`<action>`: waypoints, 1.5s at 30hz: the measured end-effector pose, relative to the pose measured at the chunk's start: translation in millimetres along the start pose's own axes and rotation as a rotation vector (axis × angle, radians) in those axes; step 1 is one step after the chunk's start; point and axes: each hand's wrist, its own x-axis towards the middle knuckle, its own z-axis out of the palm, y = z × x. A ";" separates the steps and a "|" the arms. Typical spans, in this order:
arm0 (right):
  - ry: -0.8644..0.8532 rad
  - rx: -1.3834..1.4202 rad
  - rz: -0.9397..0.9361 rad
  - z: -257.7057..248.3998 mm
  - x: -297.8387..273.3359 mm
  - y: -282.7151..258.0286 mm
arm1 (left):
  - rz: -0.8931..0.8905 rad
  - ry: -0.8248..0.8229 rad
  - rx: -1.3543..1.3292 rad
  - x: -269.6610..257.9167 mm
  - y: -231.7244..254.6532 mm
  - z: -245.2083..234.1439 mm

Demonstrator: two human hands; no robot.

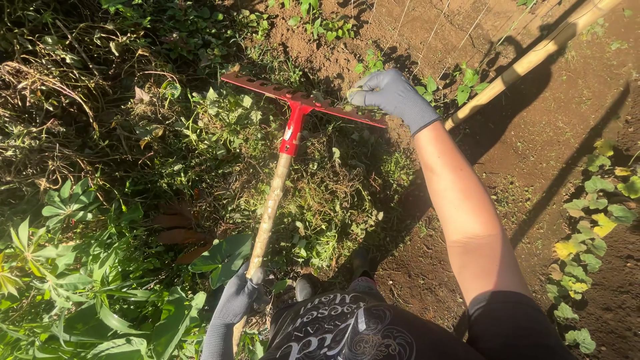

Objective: The recorder uses a rake to gather weeds and debris in a garden bed.

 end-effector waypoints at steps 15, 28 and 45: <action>0.242 1.078 0.646 14.7 -40.3 17.3 | -0.057 0.046 0.233 -15.0 1.5 -14.0; 0.153 0.428 0.494 23.9 -5.7 84.2 | -0.056 -0.015 0.188 -7.9 -25.8 -20.4; -0.068 0.051 -0.274 2.4 -62.9 -52.7 | 0.016 -0.099 0.156 4.0 -45.7 -17.1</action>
